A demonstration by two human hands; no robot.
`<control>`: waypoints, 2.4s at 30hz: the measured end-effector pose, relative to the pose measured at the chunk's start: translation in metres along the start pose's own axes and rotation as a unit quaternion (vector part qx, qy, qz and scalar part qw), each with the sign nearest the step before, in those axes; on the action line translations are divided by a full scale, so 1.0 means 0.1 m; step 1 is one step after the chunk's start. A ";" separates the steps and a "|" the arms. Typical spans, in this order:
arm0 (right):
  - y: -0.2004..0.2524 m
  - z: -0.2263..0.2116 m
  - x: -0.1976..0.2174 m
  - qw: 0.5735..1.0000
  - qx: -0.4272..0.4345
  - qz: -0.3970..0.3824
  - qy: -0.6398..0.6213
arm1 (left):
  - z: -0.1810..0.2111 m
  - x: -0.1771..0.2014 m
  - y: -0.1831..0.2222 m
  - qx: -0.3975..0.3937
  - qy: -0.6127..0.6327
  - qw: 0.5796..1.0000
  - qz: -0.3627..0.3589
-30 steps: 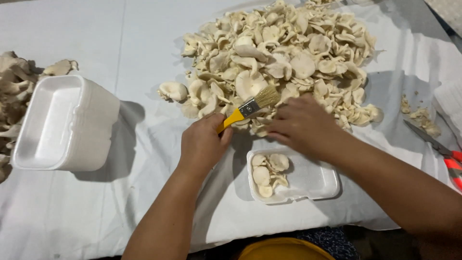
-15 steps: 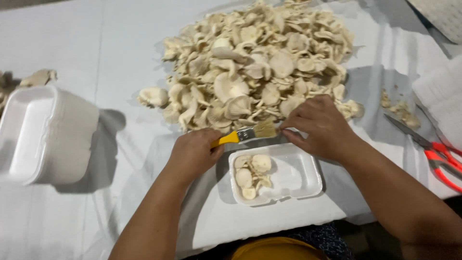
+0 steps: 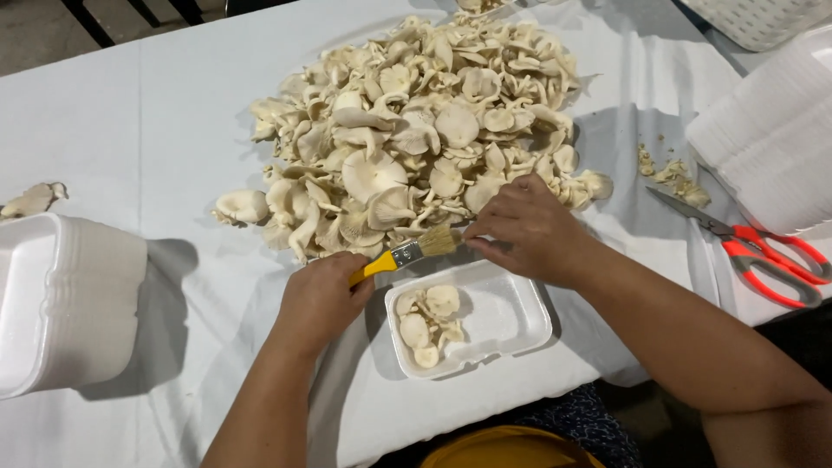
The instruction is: Cleaning oyster mushrooms with a brush and packing them into styrofoam trays for sale.
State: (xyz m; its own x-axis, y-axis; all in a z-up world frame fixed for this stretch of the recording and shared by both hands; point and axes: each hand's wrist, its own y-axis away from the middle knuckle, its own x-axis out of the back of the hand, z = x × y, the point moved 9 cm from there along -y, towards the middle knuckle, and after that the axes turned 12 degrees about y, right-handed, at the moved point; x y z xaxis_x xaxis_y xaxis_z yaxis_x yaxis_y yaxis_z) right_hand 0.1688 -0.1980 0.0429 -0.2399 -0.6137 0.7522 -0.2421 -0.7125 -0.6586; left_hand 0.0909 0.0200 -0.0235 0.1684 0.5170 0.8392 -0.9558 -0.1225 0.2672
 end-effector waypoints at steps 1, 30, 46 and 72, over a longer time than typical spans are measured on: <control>0.02 0.04 -0.02 1.000 0.000 0.000 0.000 | -0.01 -0.01 0.00 0.000 0.000 1.000 0.000; 0.09 0.26 -0.06 0.998 -0.037 -0.001 -0.055 | -0.01 0.00 0.00 -0.018 0.036 0.999 0.032; 0.20 0.54 -0.24 0.989 -0.110 -0.098 -0.035 | -0.04 0.24 0.16 0.040 0.069 0.996 0.043; 0.21 0.36 -0.22 0.991 -0.085 -0.085 -0.058 | -0.05 0.05 0.12 -0.001 0.021 1.000 0.003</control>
State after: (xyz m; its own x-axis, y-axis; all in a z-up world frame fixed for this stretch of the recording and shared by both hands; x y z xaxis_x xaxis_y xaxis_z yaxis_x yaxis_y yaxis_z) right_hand 0.2026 -0.2112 0.0136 -0.0755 -0.5323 0.8432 -0.4275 -0.7467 -0.5097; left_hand 0.0795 0.0256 -0.0187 0.1519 0.5513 0.8203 -0.9576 -0.1237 0.2604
